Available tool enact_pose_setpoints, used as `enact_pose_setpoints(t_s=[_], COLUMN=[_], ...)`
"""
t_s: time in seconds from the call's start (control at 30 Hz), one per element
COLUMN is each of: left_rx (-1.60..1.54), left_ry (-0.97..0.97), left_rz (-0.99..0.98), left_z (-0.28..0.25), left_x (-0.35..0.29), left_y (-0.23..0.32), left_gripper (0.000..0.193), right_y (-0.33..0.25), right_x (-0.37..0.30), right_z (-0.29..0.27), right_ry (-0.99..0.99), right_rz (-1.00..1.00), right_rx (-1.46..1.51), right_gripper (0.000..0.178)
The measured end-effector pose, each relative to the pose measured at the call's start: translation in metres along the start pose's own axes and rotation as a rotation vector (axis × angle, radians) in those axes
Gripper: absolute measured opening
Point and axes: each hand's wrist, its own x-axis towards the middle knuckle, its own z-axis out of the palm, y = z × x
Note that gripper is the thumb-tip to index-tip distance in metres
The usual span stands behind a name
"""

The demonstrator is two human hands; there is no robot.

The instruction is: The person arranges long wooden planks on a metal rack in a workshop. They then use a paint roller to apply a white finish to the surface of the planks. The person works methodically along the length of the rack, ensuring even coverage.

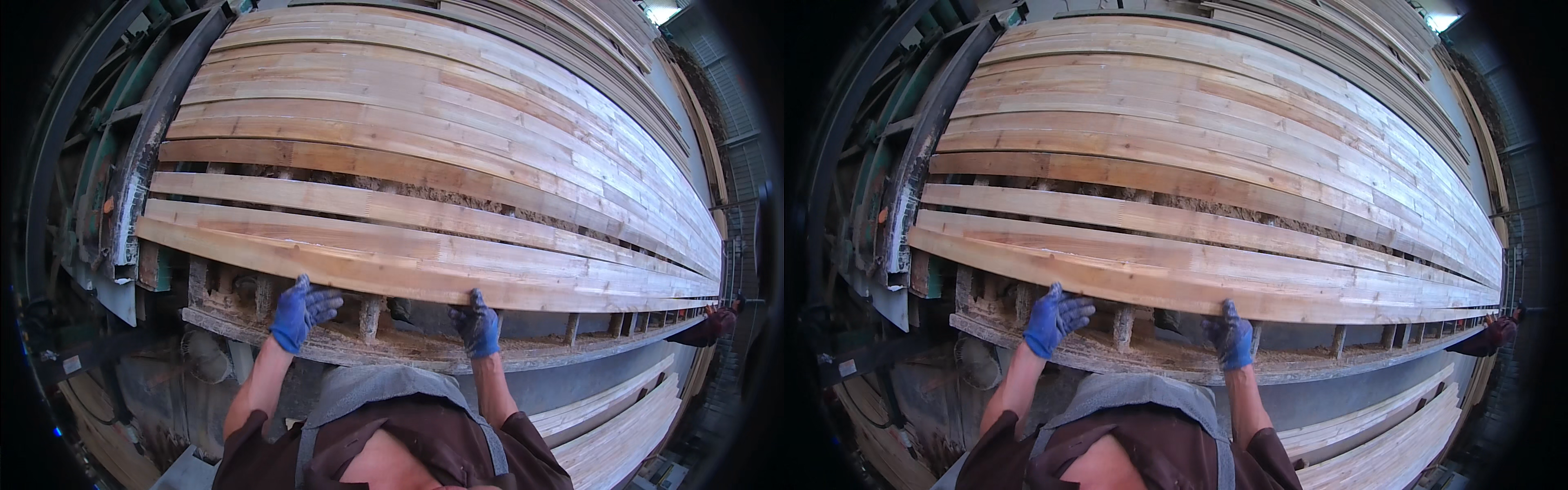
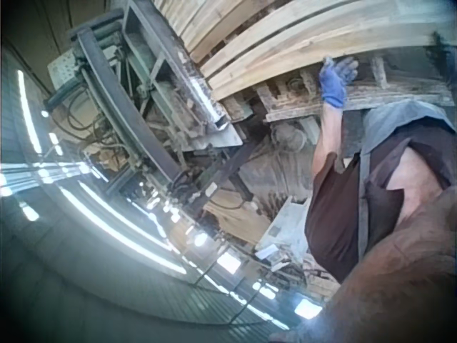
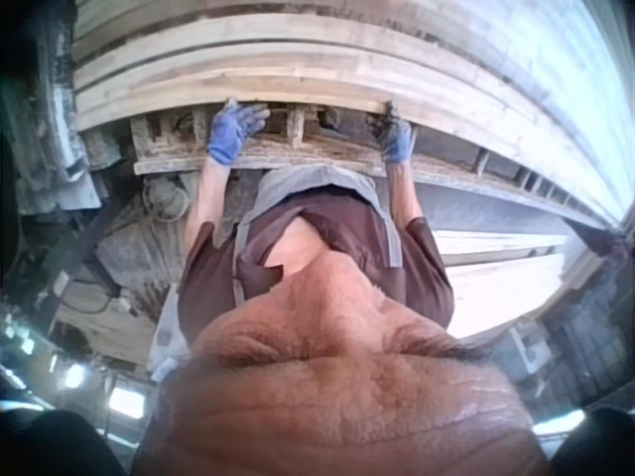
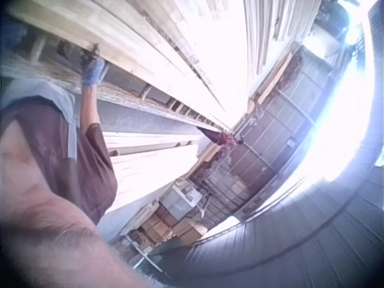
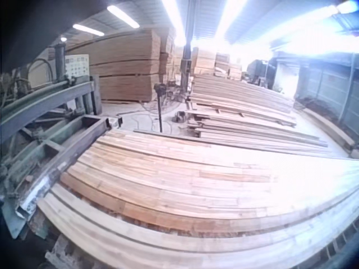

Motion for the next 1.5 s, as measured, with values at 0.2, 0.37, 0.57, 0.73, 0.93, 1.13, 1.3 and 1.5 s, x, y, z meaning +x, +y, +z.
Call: enact_pose_setpoints(t_s=[0.2,0.37,0.57,0.73,0.93,1.13,1.3,1.5], left_rx=[-0.204,-0.077,-0.176,-0.108,-0.188,-0.167,-0.092,-0.191], left_ry=[-0.072,-0.162,-0.153,-0.172,-0.205,-0.158,-0.209,-0.328], left_rz=[-0.170,-0.136,-0.164,-0.122,-0.170,-0.208,-0.153,-0.103], left_z=[0.015,0.019,0.007,0.014,0.019,0.016,0.037,0.049], left_x=[-0.053,-0.034,-0.034,-0.034,-0.025,0.004,0.039,0.011], left_y=[-0.021,-0.021,-0.033,-0.026,-0.026,-0.025,0.002,-0.014], left_gripper=[0.064,0.065,0.061,0.055,0.052,0.052,0.051,0.057], right_y=[0.012,-0.074,-0.125,-0.106,-0.098,-0.091,-0.059,-0.007], right_x=[-0.033,-0.046,0.047,0.107,0.083,0.004,-0.044,-0.077], right_z=[-0.024,0.008,0.157,0.202,0.194,0.163,0.092,0.042], right_ry=[0.040,-0.752,-0.229,-0.083,-0.190,-0.238,-0.052,0.022], right_rz=[0.336,0.159,-1.354,-1.141,-1.064,-1.422,-1.202,-1.107], right_rx=[0.114,-0.872,-1.597,-1.865,-1.965,-1.505,-1.243,-1.233], right_gripper=[0.036,0.043,0.072,0.093,0.088,0.055,0.039,0.038])
